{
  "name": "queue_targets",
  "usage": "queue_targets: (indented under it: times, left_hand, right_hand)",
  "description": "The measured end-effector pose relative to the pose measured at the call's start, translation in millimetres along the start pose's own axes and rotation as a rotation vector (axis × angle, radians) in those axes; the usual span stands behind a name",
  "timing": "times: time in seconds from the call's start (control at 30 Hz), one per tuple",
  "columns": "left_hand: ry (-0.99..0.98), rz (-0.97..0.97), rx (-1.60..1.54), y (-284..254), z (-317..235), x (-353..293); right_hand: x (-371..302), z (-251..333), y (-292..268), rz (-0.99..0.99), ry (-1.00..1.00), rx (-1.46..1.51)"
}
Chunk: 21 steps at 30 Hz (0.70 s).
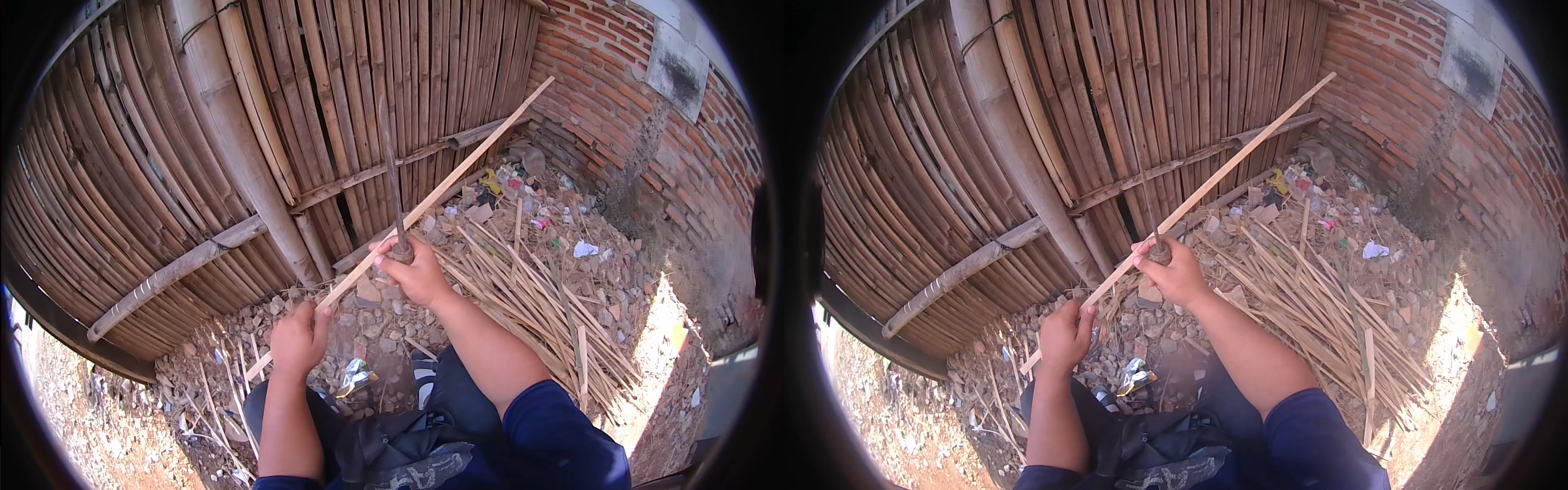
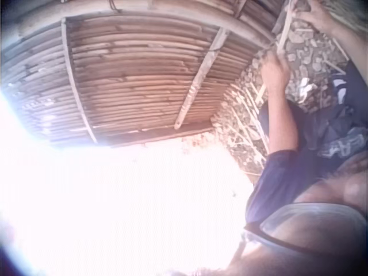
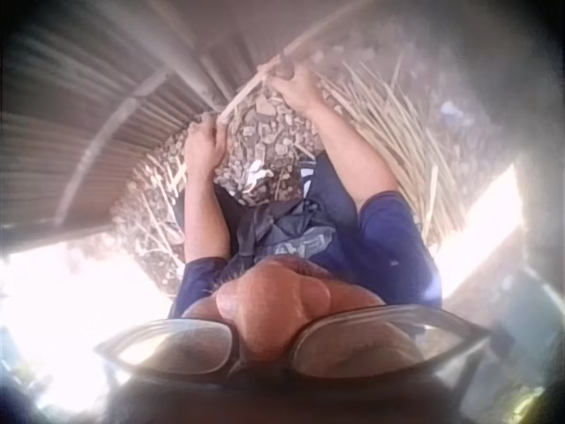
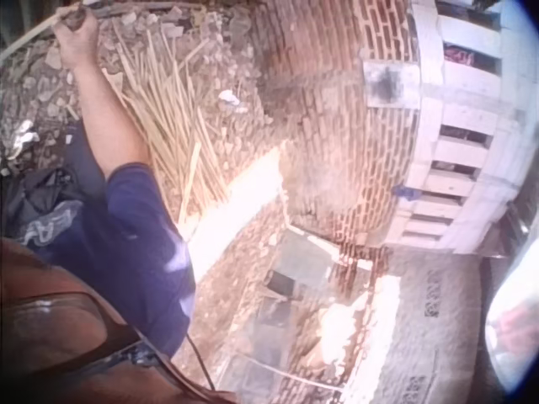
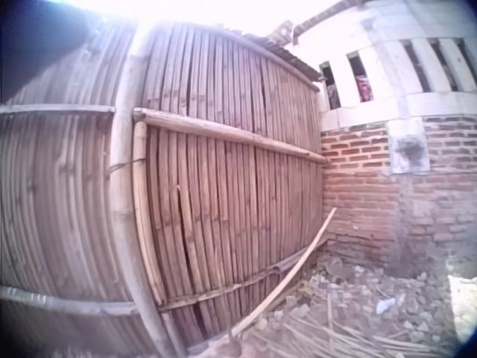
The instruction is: The person shaves a thin bamboo strip using a machete while sitting on the ground, removing outer layers to thin the material.
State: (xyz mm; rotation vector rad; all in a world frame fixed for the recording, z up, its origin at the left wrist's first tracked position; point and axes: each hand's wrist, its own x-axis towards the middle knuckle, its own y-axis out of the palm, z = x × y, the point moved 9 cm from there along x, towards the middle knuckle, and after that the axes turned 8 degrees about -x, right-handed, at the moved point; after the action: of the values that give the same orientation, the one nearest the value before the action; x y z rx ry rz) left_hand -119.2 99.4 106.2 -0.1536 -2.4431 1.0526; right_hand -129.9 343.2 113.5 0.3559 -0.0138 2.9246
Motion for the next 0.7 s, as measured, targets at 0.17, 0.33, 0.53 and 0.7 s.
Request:
queue_targets:
  times: [0.17,0.33,0.53,0.7]
  left_hand:
    - [-0.132,-0.037,-0.077,-10.7,58.7,-12.6]
    - [-0.137,0.020,-0.074,-3.0,58.6,-5.0]
    - [-0.085,0.003,-0.105,-5.6,58.1,-4.1]
    - [-0.137,0.025,-0.150,1.2,59.5,-5.0]
  right_hand:
    - [4.0,8.5,-18.4,-0.078,-0.142,-0.759]
    - [8.4,-20.6,11.7,0.185,-0.151,-1.143]
    - [37.0,-52.8,-43.8,0.114,0.106,-0.993]
    - [19.5,-46.7,-16.9,0.201,0.240,-0.989]
